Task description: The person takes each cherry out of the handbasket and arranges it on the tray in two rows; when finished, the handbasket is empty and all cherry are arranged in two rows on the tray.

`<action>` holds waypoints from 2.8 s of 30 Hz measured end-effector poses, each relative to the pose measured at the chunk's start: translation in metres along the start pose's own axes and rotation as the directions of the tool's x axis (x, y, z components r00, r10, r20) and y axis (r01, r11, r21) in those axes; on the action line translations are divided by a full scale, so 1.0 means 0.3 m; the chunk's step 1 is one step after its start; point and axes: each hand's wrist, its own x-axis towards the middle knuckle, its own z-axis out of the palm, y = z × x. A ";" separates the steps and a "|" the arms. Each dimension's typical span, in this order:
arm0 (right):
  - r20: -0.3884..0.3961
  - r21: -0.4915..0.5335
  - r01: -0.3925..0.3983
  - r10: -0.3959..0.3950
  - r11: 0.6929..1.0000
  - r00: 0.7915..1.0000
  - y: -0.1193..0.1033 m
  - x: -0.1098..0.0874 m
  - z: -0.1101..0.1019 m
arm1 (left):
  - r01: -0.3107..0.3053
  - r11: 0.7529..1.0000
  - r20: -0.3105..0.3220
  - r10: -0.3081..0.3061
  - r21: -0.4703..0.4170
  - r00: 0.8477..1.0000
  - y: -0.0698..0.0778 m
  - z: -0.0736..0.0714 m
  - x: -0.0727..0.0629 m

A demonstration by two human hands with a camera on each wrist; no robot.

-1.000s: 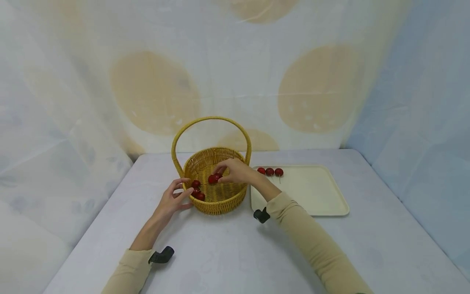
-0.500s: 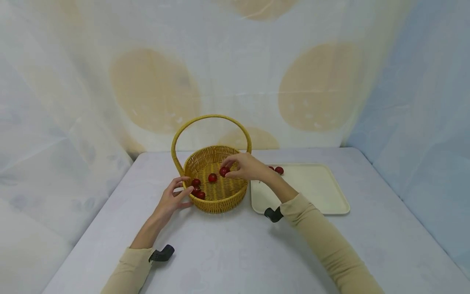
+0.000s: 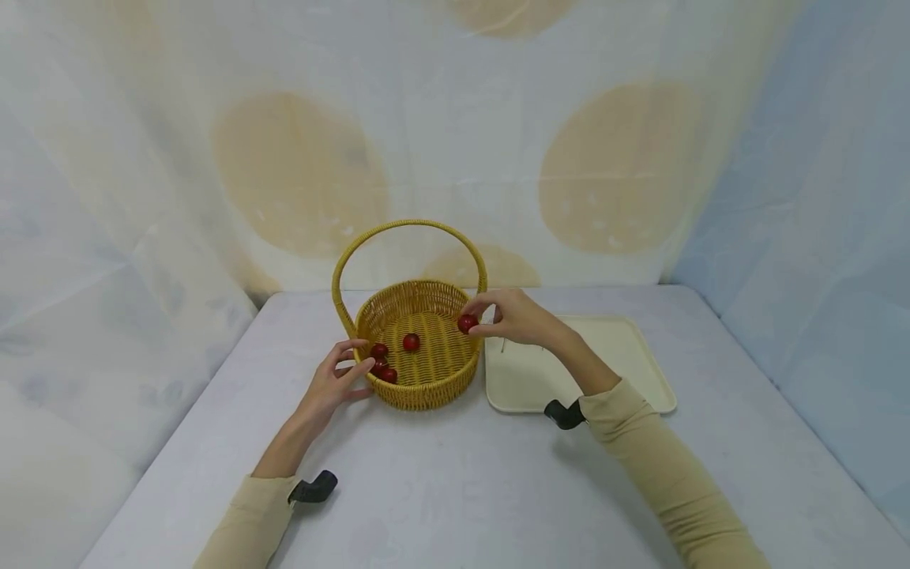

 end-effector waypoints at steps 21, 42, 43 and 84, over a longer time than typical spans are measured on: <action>-0.064 -0.003 -0.201 0.201 0.980 0.978 0.210 -0.160 -0.110 | 0.007 1.000 0.019 -0.007 -0.016 1.000 0.009 0.000 0.002; -0.098 0.044 -0.300 0.303 0.953 0.948 0.409 -0.224 -0.116 | 0.001 1.000 -0.004 -0.001 0.001 1.000 0.003 0.004 0.000; -0.100 0.043 -0.311 0.314 0.949 0.944 0.414 -0.226 -0.114 | 0.001 1.000 -0.005 -0.001 0.001 1.000 0.004 0.004 0.000; -0.086 0.040 -0.497 0.498 0.867 0.863 0.498 -0.207 -0.043 | -0.004 1.000 0.004 0.004 -0.005 1.000 0.003 0.006 -0.002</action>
